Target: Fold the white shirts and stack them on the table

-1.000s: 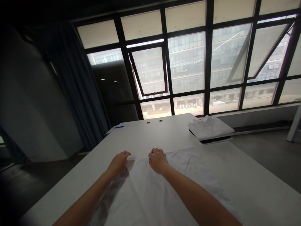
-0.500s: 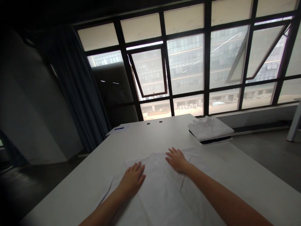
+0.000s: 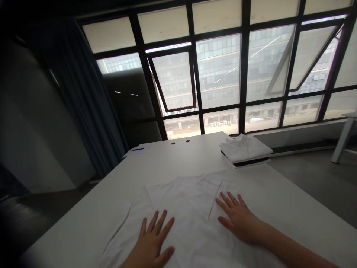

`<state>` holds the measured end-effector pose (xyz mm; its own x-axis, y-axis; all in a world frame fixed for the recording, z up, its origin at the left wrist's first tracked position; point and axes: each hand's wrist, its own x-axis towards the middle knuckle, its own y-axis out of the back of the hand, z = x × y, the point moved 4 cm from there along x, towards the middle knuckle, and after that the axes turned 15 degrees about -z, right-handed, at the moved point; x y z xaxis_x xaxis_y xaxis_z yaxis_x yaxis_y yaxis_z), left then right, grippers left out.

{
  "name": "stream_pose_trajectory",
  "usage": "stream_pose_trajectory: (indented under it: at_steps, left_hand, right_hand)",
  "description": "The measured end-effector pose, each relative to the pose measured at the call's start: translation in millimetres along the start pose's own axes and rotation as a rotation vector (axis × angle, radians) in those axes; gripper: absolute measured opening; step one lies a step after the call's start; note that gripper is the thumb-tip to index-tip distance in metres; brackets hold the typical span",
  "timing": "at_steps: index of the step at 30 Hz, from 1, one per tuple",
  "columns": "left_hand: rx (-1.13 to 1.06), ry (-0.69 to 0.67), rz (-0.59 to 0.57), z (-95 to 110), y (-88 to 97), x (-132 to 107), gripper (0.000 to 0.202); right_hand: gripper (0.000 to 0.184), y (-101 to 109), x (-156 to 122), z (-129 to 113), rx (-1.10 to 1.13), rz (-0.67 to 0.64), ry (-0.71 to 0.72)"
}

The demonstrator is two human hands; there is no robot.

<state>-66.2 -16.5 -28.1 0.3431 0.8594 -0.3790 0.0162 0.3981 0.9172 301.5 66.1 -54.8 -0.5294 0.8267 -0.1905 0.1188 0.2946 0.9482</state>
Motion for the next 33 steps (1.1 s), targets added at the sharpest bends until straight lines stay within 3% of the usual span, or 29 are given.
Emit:
stream_pose_trajectory:
  at_steps: [7,12,15,17,21,24,29,33]
  left_hand:
    - [0.031,0.077,0.030,-23,31.6,42,0.072]
    - [0.045,0.113,0.086,-41,40.3,67,0.073]
    - [0.051,0.116,0.148,-48,36.8,71,0.075]
    - [0.046,0.120,0.170,-50,33.6,71,0.075]
    - [0.023,0.143,0.182,-52,31.0,74,0.076]
    - [0.015,0.144,0.188,-50,32.1,75,0.075]
    - [0.019,0.136,0.196,-49,33.5,73,0.075]
    - [0.017,0.137,0.206,-50,33.0,71,0.074]
  right_hand:
    - [0.070,30,61,3,-0.045,0.053,0.021]
    - [0.043,58,82,-1,-0.096,0.221,-0.014]
    - [0.030,65,73,-11,-0.108,0.279,-0.094]
    - [0.027,63,60,-19,-0.048,0.248,-0.167]
    - [0.038,42,24,-41,0.049,0.091,-0.231]
    - [0.041,26,4,-56,0.029,0.046,-0.231]
    - [0.036,9,1,-68,0.038,0.112,-0.205]
    - [0.026,9,2,-68,0.126,0.129,-0.157]
